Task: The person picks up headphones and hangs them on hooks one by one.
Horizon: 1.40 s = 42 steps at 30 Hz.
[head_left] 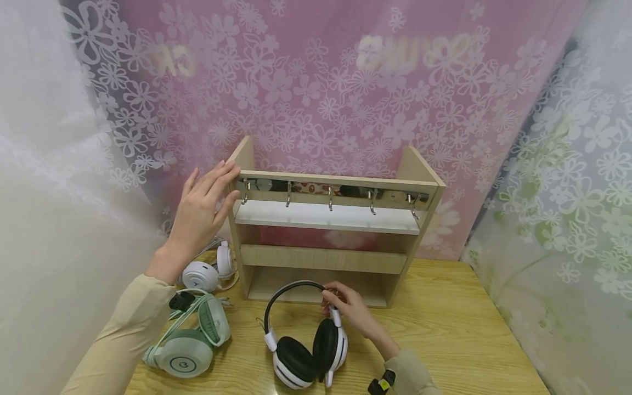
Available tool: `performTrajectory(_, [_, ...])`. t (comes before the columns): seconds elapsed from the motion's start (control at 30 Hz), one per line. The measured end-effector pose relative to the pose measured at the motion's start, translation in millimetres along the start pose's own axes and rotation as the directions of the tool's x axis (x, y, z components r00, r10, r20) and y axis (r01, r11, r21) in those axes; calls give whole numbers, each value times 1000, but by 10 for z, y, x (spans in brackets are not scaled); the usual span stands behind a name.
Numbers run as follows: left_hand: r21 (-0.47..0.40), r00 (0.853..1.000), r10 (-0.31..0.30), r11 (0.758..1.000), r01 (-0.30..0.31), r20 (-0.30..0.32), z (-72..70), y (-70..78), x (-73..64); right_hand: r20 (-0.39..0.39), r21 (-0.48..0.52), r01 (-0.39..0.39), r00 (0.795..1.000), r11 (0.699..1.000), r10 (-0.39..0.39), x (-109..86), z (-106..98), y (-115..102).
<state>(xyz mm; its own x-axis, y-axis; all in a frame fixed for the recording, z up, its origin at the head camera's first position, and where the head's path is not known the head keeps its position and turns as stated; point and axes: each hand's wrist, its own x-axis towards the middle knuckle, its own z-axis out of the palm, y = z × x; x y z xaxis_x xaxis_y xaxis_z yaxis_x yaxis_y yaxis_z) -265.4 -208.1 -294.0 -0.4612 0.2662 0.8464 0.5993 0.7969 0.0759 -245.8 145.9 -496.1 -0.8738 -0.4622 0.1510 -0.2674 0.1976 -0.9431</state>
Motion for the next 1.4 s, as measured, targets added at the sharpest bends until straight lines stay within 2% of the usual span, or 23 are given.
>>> performTrajectory(0.43, [4, 1000, -4, 1000, 4, -2, 3, 6, 0, -125, 79, 68, 990, 995, -58, -113, 3, 52])
performTrajectory(0.97, [19, 1000, 14, 1000, -14, -19, 8, 8, -4, -189, 110, 138, 975, 984, -115, -160, -1, 27])
performTrajectory(1.2, [29, 1000, 22, 999, -22, -18, 10, 10, -7, -229, 73, 164, 963, 984, -144, -164, -34, 29])
performTrajectory(1.4, [36, 999, 25, 999, -24, -19, 6, 11, 0, -265, 90, 193, 950, 977, -163, -166, -76, -4])
